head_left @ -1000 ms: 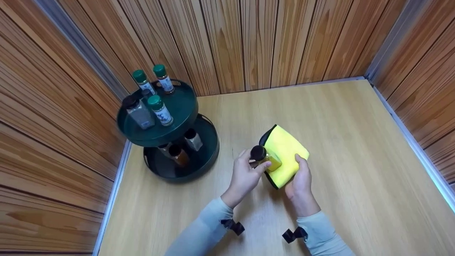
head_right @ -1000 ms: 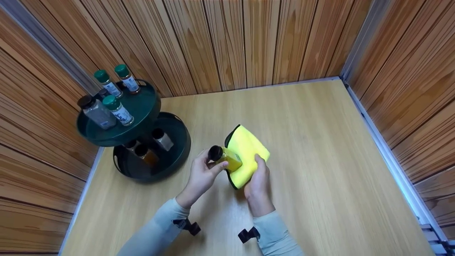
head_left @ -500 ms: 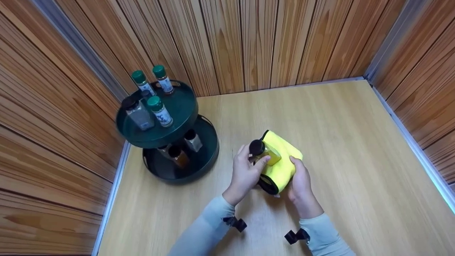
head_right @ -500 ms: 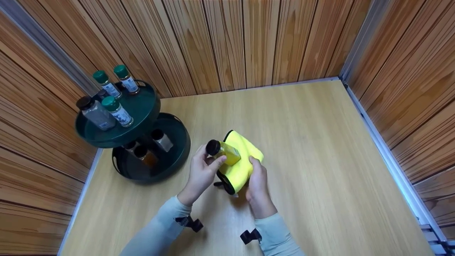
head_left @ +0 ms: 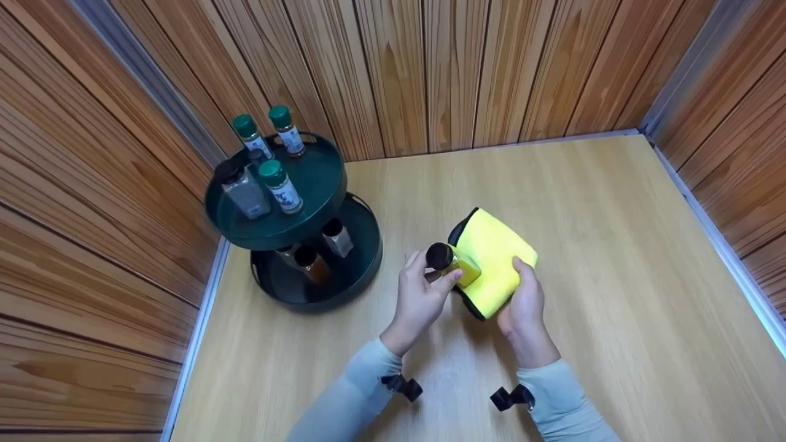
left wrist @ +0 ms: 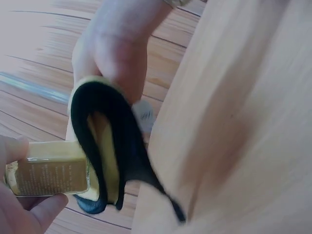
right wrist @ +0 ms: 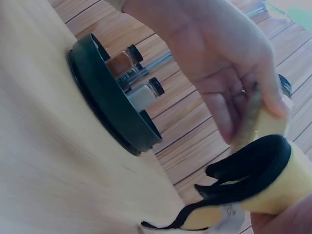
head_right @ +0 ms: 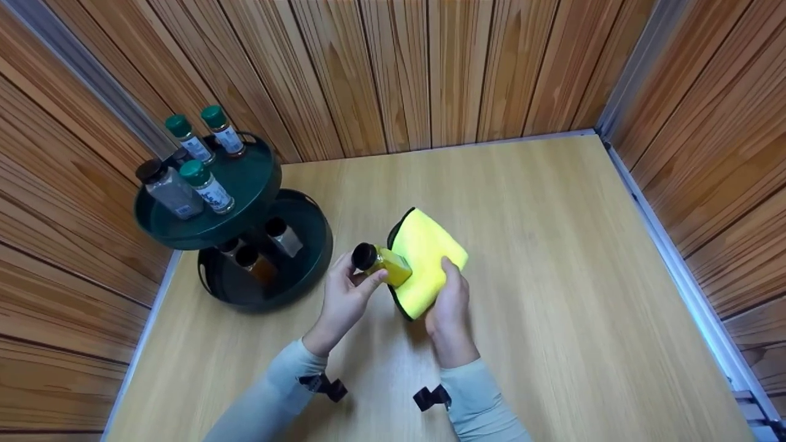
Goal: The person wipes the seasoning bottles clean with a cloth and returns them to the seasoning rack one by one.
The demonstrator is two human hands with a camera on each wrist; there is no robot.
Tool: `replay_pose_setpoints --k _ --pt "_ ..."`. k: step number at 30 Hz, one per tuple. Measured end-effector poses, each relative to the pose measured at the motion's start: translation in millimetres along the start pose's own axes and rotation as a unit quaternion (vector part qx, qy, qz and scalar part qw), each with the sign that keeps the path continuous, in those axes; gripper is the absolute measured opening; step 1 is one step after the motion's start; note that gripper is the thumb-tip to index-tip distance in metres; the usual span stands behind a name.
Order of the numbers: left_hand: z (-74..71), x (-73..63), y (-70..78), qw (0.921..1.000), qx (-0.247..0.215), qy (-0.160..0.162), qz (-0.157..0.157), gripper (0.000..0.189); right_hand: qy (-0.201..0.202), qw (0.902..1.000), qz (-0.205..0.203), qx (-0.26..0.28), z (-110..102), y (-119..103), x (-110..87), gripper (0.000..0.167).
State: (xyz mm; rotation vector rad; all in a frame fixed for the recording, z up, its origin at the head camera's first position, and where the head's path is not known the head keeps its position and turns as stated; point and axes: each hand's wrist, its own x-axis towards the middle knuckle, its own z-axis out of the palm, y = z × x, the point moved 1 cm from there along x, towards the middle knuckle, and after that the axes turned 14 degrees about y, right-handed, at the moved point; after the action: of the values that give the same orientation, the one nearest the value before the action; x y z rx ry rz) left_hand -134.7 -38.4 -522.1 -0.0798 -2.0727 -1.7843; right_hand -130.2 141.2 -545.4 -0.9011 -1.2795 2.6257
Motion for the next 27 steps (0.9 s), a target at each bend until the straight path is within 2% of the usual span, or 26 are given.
replay_pose_setpoints --k 3,7,12,15,21,27 --pt "1.4 -2.0 2.1 0.9998 -0.019 0.001 -0.001 0.037 -0.020 0.9996 0.021 0.002 5 5 -0.2 0.049" --pt "2.5 -0.9 4.9 0.9994 -0.035 0.005 0.002 0.041 -0.041 0.9981 0.034 -0.030 8 10 -0.8 0.047" --pt "-1.0 6.1 5.7 0.9994 -0.022 0.009 0.024 0.041 -0.051 0.9957 0.017 -0.075 8 11 -1.4 0.046" --pt "-6.5 10.6 3.9 0.9993 -0.008 0.012 0.035 0.039 -0.044 0.9954 0.003 -0.085 6 10 -1.2 0.045" --pt "-15.8 16.7 -0.7 0.9994 0.002 0.022 0.025 0.035 -0.033 0.9974 -0.003 -0.065 3 8 -1.1 0.040" --pt "-20.6 18.5 2.5 0.9996 0.006 0.022 0.014 0.036 -0.032 0.9982 0.003 -0.051 3 9 -3.6 0.040"
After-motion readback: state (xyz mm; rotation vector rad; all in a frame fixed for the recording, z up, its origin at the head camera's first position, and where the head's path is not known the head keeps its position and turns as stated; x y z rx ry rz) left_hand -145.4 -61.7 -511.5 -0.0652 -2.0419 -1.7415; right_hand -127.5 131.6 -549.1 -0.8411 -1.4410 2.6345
